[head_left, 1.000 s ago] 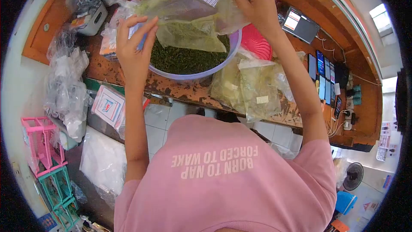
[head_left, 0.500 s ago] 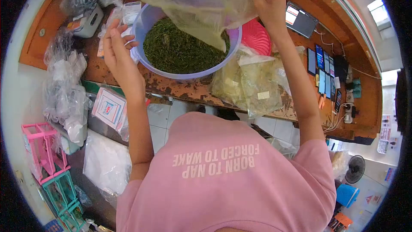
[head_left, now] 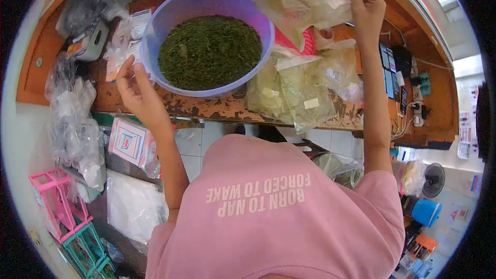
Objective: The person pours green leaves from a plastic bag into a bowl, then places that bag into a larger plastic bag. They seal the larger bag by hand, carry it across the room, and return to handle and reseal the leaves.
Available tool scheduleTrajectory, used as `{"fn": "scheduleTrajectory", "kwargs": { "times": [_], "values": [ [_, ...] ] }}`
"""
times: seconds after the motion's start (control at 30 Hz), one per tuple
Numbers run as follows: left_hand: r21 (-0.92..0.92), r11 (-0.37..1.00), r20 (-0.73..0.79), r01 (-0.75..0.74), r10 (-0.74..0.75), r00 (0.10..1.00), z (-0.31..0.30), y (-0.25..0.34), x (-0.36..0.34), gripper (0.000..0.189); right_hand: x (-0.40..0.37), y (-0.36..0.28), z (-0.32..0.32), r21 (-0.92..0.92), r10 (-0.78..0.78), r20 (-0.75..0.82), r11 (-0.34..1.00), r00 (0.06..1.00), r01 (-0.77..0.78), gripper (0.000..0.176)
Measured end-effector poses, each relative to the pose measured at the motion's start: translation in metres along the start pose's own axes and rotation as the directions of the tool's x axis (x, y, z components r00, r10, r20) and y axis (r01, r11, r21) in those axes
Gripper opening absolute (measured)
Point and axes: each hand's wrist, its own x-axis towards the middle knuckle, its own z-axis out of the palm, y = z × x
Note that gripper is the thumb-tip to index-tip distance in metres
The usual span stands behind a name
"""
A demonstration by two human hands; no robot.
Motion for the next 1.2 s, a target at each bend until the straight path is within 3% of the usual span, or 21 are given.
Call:
{"fn": "scheduleTrajectory", "kwargs": {
  "times": [0.03, 0.13, 0.2, 0.3, 0.4, 0.53, 0.6, 0.67, 0.7, 0.77, 0.8, 0.83, 0.93, 0.97, 1.03, 1.07, 1.13, 1.17, 1.2],
  "values": [
    [-0.001, 1.000, -0.011, 0.000, 0.000, 1.000, 0.001, 0.000, -0.004, 0.025, -0.002, 0.015, -0.008, -0.043, -0.115, -0.056, 0.993, 0.992, 0.112, 0.013],
    [0.011, 1.000, -0.040, 0.003, -0.002, 0.999, 0.007, 0.005, -0.017, 0.025, -0.021, 0.037, -0.052, -0.058, -0.040, -0.037, 0.998, 0.999, 0.037, 0.016],
    [-0.002, 1.000, -0.027, 0.021, -0.021, 0.999, 0.008, 0.008, -0.023, 0.025, -0.034, 0.043, -0.084, -0.275, -0.023, 0.030, 0.961, 0.999, 0.030, 0.020],
    [-0.029, 0.999, 0.011, 0.034, -0.034, 0.999, 0.010, 0.003, -0.026, 0.025, -0.044, 0.046, -0.120, -0.577, -0.078, 0.139, 0.804, 0.987, 0.145, 0.026],
    [0.003, 0.999, 0.013, 0.048, -0.048, 0.999, 0.012, 0.004, -0.030, 0.025, -0.053, 0.044, -0.143, -0.768, -0.141, 0.287, 0.558, 0.948, 0.315, 0.037],
    [0.065, 0.996, 0.002, 0.062, -0.062, 0.998, 0.009, -0.004, -0.033, 0.028, -0.108, 0.048, -0.121, -0.716, -0.049, 0.444, 0.581, 0.895, 0.387, 0.030],
    [0.027, 0.996, -0.024, 0.087, -0.086, 0.996, 0.008, -0.007, -0.035, 0.029, -0.163, 0.051, -0.085, -0.704, 0.102, 0.468, 0.644, 0.878, 0.300, 0.029],
    [0.100, 0.990, -0.012, 0.098, -0.097, 0.995, 0.001, -0.025, -0.034, 0.033, -0.216, 0.063, -0.050, -0.631, 0.146, 0.629, 0.670, 0.763, 0.391, 0.032],
    [0.138, 0.985, -0.017, 0.102, -0.100, 0.995, -0.004, -0.032, -0.034, 0.035, -0.225, 0.053, -0.034, -0.553, 0.227, 0.601, 0.811, 0.767, 0.193, 0.031],
    [-0.006, 0.943, -0.085, 0.334, -0.333, 0.939, -0.002, -0.035, -0.032, 0.041, -0.213, 0.035, 0.004, -0.306, 0.409, 0.530, 0.909, 0.743, -0.283, 0.032],
    [-0.088, 0.895, -0.100, 0.437, -0.445, 0.890, 0.000, -0.037, -0.031, 0.045, -0.191, 0.020, 0.022, -0.143, 0.514, 0.488, 0.844, 0.705, -0.517, 0.034],
    [-0.101, 0.863, 0.009, 0.494, -0.496, 0.868, -0.003, -0.041, -0.027, 0.050, -0.178, 0.009, 0.040, 0.034, 0.614, 0.468, 0.707, 0.636, -0.707, 0.037],
    [-0.208, 0.721, 0.274, 0.661, -0.606, 0.747, 0.002, -0.049, -0.009, 0.046, -0.154, 0.013, 0.109, 0.103, 0.686, 0.435, 0.606, 0.584, -0.789, 0.041],
    [-0.185, 0.800, 0.204, 0.571, -0.538, 0.818, 0.006, -0.044, -0.006, 0.042, -0.144, 0.013, 0.113, 0.091, 0.701, 0.421, 0.599, 0.576, -0.795, 0.040],
    [-0.048, 0.884, 0.199, 0.466, -0.448, 0.871, 0.005, -0.069, 0.028, 0.040, -0.117, 0.009, 0.113, 0.067, 0.727, 0.390, 0.589, 0.564, -0.805, 0.039],
    [0.027, 0.908, 0.194, 0.419, -0.416, 0.889, 0.004, -0.080, 0.038, 0.039, -0.107, 0.019, 0.116, 0.103, 0.717, 0.421, 0.570, 0.555, -0.815, 0.038],
    [0.034, 0.882, 0.221, 0.470, -0.465, 0.857, 0.012, -0.067, 0.045, 0.036, -0.098, 0.040, 0.127, 0.165, 0.706, 0.488, 0.504, 0.514, -0.848, 0.034],
    [0.040, 0.873, 0.244, 0.487, -0.481, 0.842, 0.014, -0.060, 0.049, 0.036, -0.103, 0.041, 0.134, 0.178, 0.721, 0.419, 0.531, 0.552, -0.829, 0.034],
    [-0.022, 0.936, 0.177, 0.351, -0.342, 0.923, 0.012, -0.067, 0.048, 0.036, -0.112, 0.039, 0.138, 0.220, 0.677, 0.336, 0.620, 0.655, -0.753, 0.034]
  ]
}}
